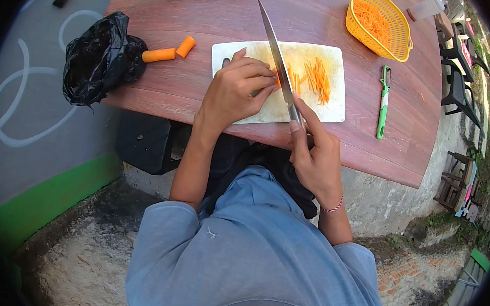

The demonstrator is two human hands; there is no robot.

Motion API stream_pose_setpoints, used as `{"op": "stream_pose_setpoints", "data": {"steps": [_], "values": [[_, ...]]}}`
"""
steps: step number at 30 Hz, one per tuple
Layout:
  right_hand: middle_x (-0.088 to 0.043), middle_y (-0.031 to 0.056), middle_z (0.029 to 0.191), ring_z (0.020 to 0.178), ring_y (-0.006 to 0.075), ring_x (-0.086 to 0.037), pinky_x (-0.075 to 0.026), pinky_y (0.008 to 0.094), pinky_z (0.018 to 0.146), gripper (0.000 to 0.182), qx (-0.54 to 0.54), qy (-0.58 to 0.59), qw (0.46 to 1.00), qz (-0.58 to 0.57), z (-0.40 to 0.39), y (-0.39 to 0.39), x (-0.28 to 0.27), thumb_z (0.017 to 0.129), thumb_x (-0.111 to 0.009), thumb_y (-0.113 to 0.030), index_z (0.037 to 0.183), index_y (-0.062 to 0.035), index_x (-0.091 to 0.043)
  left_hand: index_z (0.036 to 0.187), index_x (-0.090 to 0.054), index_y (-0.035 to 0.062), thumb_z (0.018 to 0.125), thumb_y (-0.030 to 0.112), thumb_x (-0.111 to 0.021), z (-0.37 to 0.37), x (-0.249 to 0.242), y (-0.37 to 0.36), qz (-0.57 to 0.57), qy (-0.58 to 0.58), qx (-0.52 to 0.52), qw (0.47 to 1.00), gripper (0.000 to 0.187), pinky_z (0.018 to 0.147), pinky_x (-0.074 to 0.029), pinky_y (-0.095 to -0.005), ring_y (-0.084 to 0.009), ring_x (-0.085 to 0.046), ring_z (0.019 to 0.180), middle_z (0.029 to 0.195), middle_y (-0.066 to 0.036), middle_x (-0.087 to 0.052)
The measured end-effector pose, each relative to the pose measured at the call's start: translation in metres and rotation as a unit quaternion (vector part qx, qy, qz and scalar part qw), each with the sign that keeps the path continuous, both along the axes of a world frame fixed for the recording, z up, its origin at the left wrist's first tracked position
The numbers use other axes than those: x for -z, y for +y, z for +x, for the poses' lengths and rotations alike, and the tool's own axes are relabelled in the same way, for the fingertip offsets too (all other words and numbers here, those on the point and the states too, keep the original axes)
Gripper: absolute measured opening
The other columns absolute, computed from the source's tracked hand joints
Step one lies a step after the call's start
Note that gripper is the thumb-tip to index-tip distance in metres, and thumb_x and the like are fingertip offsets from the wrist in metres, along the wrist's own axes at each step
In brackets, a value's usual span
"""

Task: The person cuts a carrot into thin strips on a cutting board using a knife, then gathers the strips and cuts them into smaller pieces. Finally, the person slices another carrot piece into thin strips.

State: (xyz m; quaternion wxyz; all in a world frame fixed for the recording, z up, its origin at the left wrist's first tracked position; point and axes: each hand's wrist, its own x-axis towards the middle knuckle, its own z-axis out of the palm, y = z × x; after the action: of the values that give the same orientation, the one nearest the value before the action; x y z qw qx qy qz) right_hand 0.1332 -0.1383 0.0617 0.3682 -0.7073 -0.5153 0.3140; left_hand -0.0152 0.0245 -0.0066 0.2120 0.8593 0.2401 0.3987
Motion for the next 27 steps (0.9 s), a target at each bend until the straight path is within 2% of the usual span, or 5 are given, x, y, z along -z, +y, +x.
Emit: {"op": "stream_pose_setpoints", "data": {"steps": [15,27], "values": [[-0.071,0.0300,0.091,0.082,0.0459,-0.075,-0.057,0.0470,0.073,0.051,-0.006,-0.069,0.997,0.033,-0.009,-0.002,-0.002,0.103,-0.065,-0.003,0.153,-0.0067,-0.059,0.092,-0.086,0.0076,0.082,0.008,-0.088,0.000,-0.001,0.000,0.001,0.003,0.002,1.000,0.010,0.112,-0.054,-0.0526,-0.0245,-0.077,0.101,0.100,-0.006,-0.080],[-0.071,0.0266,0.085,0.076,0.0449,-0.073,-0.056,0.0511,0.068,0.044,-0.008,-0.100,0.994,0.033,-0.012,0.011,0.002,0.102,-0.065,-0.005,0.146,-0.0043,-0.061,0.090,-0.085,0.0071,0.081,0.008,-0.087,0.001,0.000,0.001,0.008,0.005,0.001,1.000,0.009,0.110,-0.054,-0.0515,-0.0247,-0.076,0.100,0.098,-0.006,-0.080]]}}
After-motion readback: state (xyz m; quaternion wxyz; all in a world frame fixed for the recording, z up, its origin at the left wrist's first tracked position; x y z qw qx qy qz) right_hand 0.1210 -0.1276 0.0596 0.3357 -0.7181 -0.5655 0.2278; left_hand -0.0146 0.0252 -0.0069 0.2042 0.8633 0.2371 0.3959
